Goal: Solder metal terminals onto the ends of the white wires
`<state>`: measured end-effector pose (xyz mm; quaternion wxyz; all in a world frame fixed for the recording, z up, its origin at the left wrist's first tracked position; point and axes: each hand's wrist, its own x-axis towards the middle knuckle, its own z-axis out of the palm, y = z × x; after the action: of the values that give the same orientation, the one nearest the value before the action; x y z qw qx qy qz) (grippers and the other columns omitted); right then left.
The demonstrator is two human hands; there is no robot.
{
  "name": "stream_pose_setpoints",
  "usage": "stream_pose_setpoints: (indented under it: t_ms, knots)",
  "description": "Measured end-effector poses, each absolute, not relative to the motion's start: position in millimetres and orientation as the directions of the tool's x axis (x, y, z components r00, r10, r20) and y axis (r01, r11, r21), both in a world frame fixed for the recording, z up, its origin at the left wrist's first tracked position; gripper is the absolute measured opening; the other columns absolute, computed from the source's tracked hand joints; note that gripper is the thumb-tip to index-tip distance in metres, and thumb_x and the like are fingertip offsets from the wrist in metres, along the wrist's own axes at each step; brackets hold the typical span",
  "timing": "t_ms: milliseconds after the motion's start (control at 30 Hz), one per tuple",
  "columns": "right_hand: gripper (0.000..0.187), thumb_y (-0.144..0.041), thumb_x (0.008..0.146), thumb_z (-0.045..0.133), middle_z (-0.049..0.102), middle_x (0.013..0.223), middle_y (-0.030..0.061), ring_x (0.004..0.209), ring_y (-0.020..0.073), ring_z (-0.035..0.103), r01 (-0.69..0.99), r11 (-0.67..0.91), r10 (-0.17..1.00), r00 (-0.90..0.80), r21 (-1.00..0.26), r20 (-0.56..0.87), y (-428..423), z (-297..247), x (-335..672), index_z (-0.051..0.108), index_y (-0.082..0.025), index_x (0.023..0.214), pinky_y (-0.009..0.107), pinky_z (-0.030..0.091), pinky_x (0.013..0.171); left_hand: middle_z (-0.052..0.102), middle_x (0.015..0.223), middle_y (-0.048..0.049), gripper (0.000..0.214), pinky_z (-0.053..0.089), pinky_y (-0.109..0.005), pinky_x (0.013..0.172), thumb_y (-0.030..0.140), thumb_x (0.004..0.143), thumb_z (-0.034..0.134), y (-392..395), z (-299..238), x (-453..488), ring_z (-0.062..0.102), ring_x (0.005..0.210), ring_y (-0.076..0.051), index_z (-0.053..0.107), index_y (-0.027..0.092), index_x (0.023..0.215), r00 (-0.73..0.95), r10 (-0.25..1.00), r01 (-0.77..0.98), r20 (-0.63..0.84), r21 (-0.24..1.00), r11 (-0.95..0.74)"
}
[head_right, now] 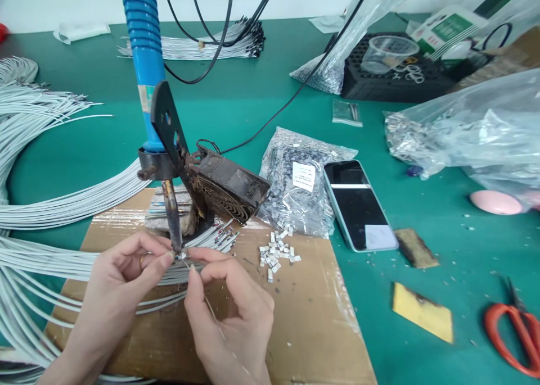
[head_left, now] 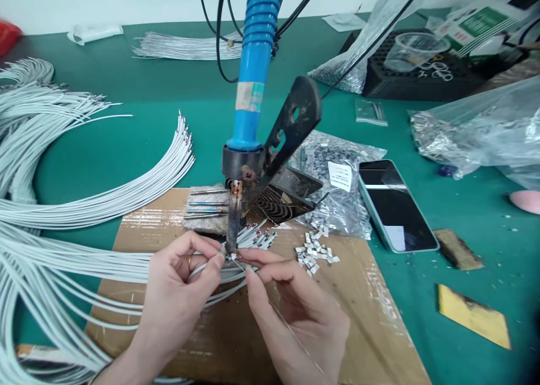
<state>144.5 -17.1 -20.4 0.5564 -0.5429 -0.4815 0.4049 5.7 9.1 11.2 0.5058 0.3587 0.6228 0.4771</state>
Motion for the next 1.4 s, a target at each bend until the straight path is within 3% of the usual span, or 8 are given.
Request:
stream_pose_setpoints:
  t_ms: [600, 900, 1400]
  knots:
    - [0.017, -0.013, 0.091, 0.072, 0.083, 0.100, 0.0052, 0.095, 0.0218, 0.081, 0.107, 0.128, 0.973, 0.179, -0.986, 0.145, -16.1, -22.9, 147.8, 0.067, -0.024, 0.079, 0.029, 0.063, 0.083, 0.072, 0.069, -0.0002, 0.015, 0.046, -0.013, 0.052, 0.012, 0.067, 0.084, 9.9, 14.7, 6.8, 0.058, 0.054, -0.007, 0.071, 0.016, 0.062, -0.216, 0.924, -0.082, -0.315, 0.949, 0.304]
    - [0.017, -0.011, 0.091, 0.073, 0.083, 0.100, 0.0010, 0.095, 0.0171, 0.080, 0.108, 0.144, 0.970, 0.183, -0.984, 0.162, -16.6, -21.6, 146.8, 0.068, -0.024, 0.081, 0.025, 0.061, 0.083, 0.076, 0.074, -0.0013, 0.012, 0.053, -0.011, 0.059, 0.012, 0.071, 0.080, 8.8, 12.6, 5.9, 0.069, 0.064, -0.009, 0.072, 0.016, 0.064, -0.232, 0.939, -0.016, -0.253, 0.966, 0.257]
    - [0.018, -0.009, 0.090, 0.073, 0.083, 0.099, 0.0009, 0.095, 0.0162, 0.080, 0.076, 0.165, 0.969, 0.173, -0.983, 0.176, -17.1, -26.0, 145.5, 0.069, -0.024, 0.082, 0.024, 0.062, 0.085, 0.075, 0.072, -0.0012, 0.011, 0.052, -0.010, 0.058, 0.011, 0.071, 0.081, 7.4, 10.2, 4.6, 0.068, 0.062, -0.008, 0.073, 0.016, 0.064, -0.224, 0.946, -0.019, -0.237, 0.971, 0.239]
